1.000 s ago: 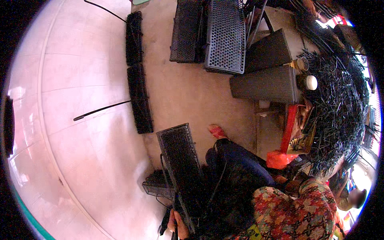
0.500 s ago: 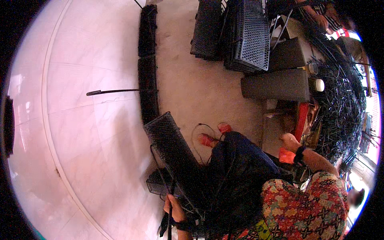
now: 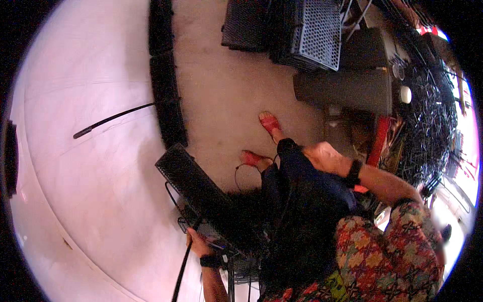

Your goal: The person inserts black bristle strands into the holes of a rectangular broom head. They repeatedly pick up strands from a pile on the table and push them into the broom head. The person also handles a black plastic bag and stacks completed broom heads.

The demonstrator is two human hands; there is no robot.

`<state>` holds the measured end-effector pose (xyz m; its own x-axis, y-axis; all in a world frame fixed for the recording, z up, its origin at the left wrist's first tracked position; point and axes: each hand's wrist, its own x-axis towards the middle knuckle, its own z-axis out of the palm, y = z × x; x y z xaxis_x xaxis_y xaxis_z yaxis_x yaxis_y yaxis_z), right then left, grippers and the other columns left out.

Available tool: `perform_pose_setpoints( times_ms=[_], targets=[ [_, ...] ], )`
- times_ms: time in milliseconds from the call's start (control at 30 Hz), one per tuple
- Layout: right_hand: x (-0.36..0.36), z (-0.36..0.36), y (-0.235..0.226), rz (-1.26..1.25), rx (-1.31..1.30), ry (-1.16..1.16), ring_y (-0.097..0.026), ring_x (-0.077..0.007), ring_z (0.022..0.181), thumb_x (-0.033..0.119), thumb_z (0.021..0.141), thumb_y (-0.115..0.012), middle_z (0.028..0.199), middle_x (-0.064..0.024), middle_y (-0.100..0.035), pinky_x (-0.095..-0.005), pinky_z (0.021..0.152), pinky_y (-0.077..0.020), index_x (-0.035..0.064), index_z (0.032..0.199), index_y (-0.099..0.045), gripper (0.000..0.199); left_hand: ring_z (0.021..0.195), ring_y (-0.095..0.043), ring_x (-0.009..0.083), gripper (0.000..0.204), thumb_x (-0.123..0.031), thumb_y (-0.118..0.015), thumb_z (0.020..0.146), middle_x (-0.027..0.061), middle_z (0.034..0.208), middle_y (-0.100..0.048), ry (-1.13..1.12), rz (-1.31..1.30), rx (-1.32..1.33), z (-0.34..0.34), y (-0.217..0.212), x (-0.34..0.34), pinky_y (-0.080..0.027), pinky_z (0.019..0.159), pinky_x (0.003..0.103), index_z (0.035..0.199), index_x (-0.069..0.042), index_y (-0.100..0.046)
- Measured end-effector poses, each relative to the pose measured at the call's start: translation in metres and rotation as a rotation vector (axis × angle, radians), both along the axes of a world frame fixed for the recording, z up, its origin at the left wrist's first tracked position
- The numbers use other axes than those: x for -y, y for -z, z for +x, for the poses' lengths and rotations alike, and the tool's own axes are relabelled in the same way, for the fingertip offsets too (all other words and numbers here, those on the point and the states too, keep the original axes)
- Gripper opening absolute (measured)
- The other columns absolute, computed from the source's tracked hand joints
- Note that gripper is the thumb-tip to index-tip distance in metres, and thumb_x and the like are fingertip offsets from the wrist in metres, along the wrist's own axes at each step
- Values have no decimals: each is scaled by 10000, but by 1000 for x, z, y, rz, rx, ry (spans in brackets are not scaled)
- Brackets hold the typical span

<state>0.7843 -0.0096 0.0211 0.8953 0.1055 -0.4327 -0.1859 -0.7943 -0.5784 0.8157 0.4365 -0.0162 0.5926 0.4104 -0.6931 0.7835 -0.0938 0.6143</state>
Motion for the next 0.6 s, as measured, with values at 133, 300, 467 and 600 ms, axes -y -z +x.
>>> perform_pose_setpoints(
  times_ms=[133,300,467,600],
  targets=[
    [-1,30,13,24,118,-24,-548,-376,631,81,787,-503,682,-199,-529,-436,533,-435,1,849,-518,103,677,-499,125,419,-438,-479,871,28,772,-537,-12,-17,-186,26,18,-3,-407,524,274,927,-26,-525],
    [-19,53,11,87,105,-111,-589,-351,713,39,793,-540,776,-199,-586,-396,623,-489,-40,875,-565,117,418,-359,70,363,-449,-565,815,-33,516,-390,-240,-97,114,37,51,14,-306,377,221,890,-97,-523],
    [-27,55,15,129,120,-199,-583,-347,698,44,781,-546,761,-186,-585,-401,608,-484,-29,873,-561,119,497,-375,90,234,-331,-539,864,-20,543,-366,-332,-135,56,58,68,24,-323,467,229,833,-133,-419],
    [-37,54,29,124,116,-275,-574,-343,718,45,759,-549,752,-182,-576,-402,625,-474,-21,888,-552,145,449,-325,91,259,-358,-548,853,-14,524,-343,-398,-207,108,76,83,42,-296,418,234,821,-161,-382]
  ],
)
